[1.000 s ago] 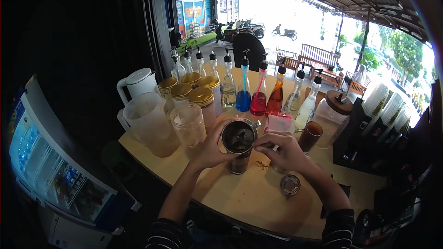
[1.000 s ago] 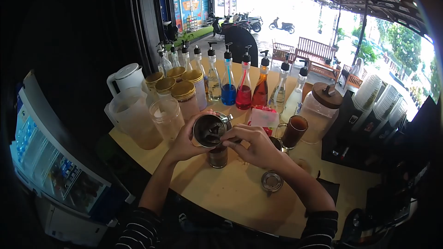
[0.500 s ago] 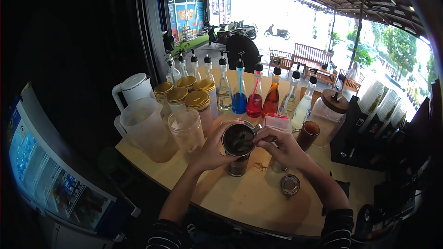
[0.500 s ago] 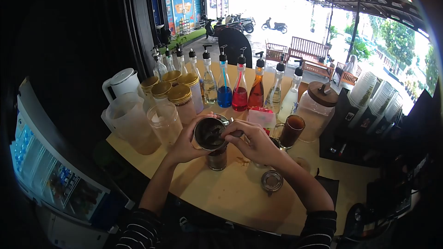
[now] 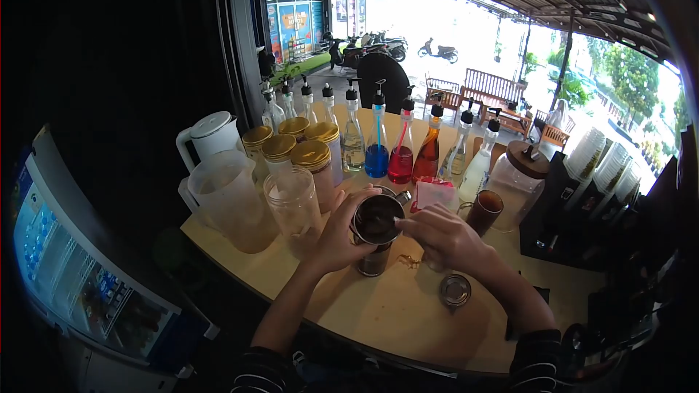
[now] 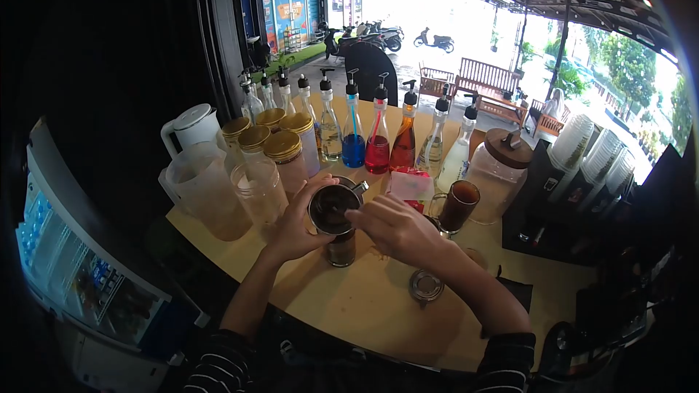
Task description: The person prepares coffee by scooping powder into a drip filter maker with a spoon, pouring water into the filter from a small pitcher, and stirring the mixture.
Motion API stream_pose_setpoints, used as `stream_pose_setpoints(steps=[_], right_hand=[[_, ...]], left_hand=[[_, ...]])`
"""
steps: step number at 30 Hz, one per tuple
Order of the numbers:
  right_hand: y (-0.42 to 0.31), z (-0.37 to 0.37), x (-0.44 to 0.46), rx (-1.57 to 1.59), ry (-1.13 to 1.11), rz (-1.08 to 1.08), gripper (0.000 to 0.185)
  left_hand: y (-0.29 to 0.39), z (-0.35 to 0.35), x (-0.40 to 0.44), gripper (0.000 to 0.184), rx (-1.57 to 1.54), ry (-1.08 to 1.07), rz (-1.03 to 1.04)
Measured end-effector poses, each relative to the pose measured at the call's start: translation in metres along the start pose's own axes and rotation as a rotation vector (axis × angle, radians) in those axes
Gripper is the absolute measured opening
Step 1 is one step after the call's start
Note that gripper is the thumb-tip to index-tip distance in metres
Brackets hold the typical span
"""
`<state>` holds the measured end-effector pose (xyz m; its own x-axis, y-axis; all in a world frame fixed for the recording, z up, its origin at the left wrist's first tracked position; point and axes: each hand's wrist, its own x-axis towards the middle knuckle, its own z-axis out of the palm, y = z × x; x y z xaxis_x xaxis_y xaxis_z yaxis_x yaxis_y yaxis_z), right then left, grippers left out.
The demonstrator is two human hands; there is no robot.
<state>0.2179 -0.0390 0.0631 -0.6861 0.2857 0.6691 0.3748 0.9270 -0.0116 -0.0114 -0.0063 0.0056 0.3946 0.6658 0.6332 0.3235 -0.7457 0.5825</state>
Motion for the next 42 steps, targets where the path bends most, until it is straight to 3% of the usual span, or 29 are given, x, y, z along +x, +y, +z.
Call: stream_pose_setpoints(steps=[8, 10, 13, 17, 19, 24, 42], right_hand=[[-0.004, -0.003, 0.004, 0.028, -0.069, -0.024, 0.032], [-0.002, -0.001, 0.004, 0.116, 0.061, 0.083, 0.029], [-0.005, 0.006, 0.001, 0.291, 0.022, 0.12, 0.023], [-0.008, 0.002, 0.001, 0.226, 0.069, 0.17, 0.017], [-0.011, -0.001, 0.003, 0.374, 0.026, 0.302, 0.016], [-0.012, 0.001, 0.003, 0.396, 0.049, 0.289, 0.015], [-0.009, -0.001, 0.003, 0.436, -0.005, 0.314, 0.012]], left_hand=[[-0.001, 0.006, -0.003, 0.078, -0.022, -0.017, 0.0], [-0.001, 0.008, -0.003, 0.079, -0.043, -0.013, 0.004], [-0.001, 0.009, -0.004, 0.079, -0.159, 0.026, -0.016], [0.003, 0.011, -0.004, 0.079, -0.215, 0.055, 0.006], [0.004, 0.011, -0.005, 0.079, -0.274, 0.08, 0.013], [0.005, 0.016, -0.007, 0.078, -0.295, 0.079, 0.016], [0.006, 0.006, -0.008, 0.078, -0.086, 0.049, 0.031]])
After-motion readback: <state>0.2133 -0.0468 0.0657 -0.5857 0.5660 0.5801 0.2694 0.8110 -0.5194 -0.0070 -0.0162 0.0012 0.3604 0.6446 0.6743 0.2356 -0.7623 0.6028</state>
